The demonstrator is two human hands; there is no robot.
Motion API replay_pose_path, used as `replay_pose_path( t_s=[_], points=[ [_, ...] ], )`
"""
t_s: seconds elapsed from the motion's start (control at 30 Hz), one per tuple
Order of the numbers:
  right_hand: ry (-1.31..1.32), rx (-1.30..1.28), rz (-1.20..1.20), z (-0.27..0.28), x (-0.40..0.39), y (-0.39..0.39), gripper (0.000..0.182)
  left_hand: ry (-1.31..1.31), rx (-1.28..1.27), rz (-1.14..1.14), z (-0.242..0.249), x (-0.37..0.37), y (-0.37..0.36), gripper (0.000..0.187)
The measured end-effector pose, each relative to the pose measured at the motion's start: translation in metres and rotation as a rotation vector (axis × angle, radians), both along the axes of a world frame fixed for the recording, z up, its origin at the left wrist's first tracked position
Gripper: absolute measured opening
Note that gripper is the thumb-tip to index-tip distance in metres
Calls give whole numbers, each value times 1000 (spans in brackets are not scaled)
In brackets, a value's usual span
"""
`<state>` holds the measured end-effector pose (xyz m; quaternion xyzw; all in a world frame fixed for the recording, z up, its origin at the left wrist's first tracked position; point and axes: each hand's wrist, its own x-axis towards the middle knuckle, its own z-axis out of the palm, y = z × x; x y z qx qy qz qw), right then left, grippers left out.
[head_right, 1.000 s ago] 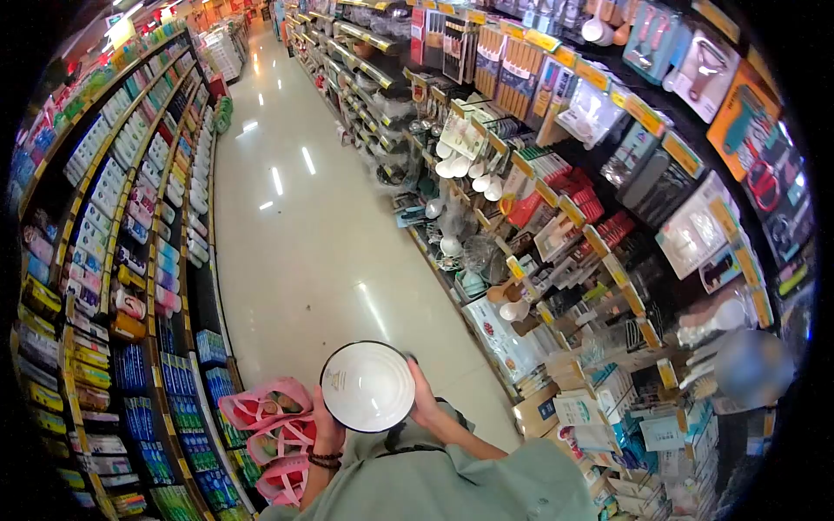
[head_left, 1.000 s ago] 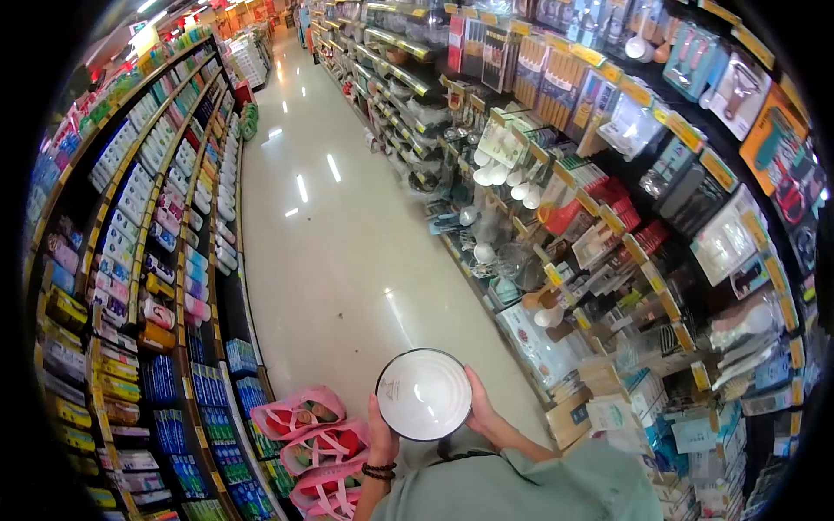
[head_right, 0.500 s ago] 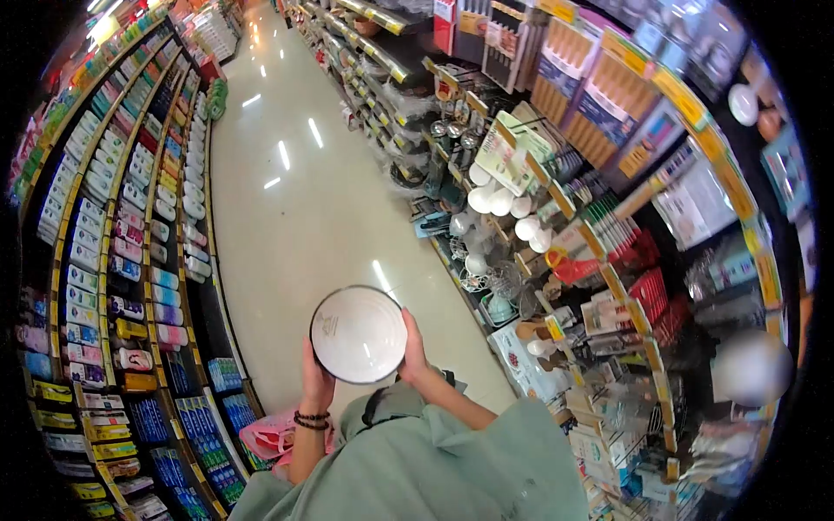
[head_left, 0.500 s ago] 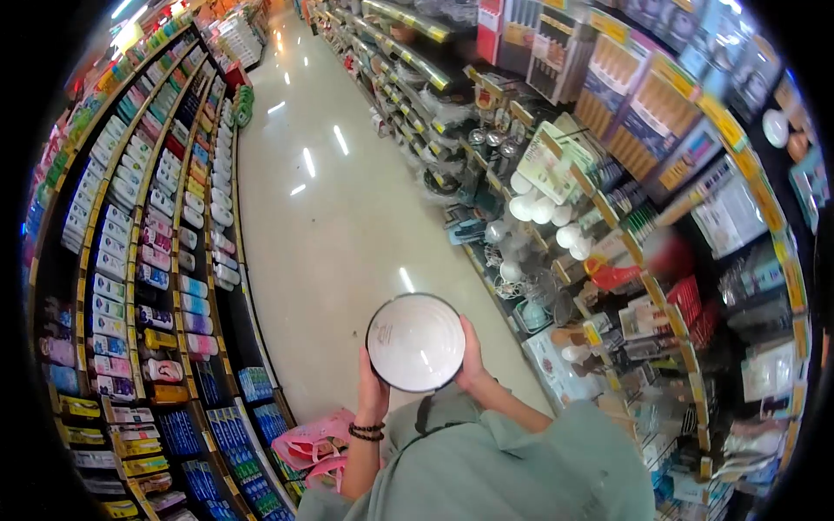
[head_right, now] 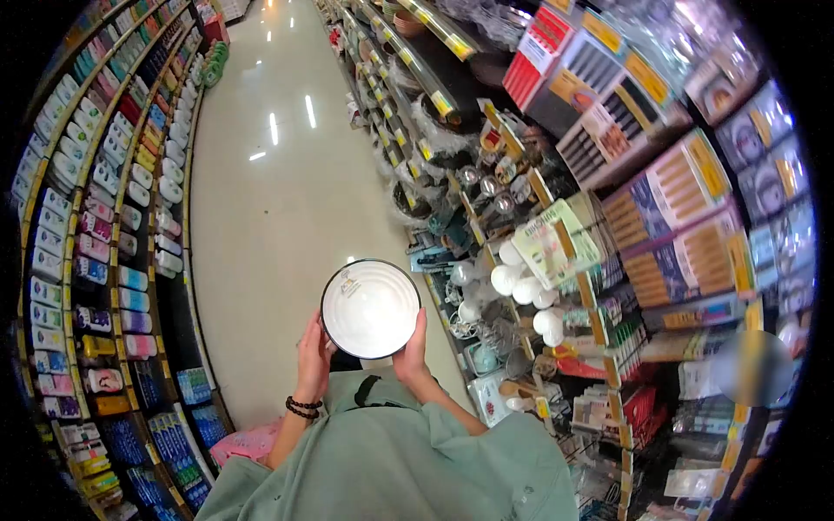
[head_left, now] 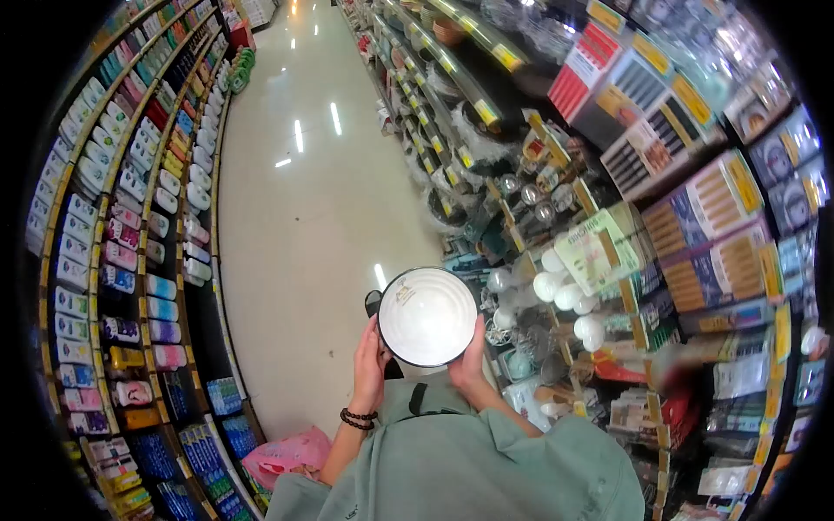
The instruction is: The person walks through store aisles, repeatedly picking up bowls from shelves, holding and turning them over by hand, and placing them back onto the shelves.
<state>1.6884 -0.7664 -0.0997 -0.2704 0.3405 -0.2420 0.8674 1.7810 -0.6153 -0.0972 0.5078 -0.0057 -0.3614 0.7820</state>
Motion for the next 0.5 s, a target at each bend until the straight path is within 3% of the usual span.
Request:
replay_pose_path(
  t_s=[0.13,0.3,0.5],
  points=[
    [57,-103,146,-5,80,-40,68,22,-16,44,0,90,-44,50],
    [25,-151,373,34,195,-94,70,3,-66,61,14,221,-93,49],
    [-23,-256,107,40,299,-149,56,-29,-155,-9,22,341,-171,47]
  ],
)
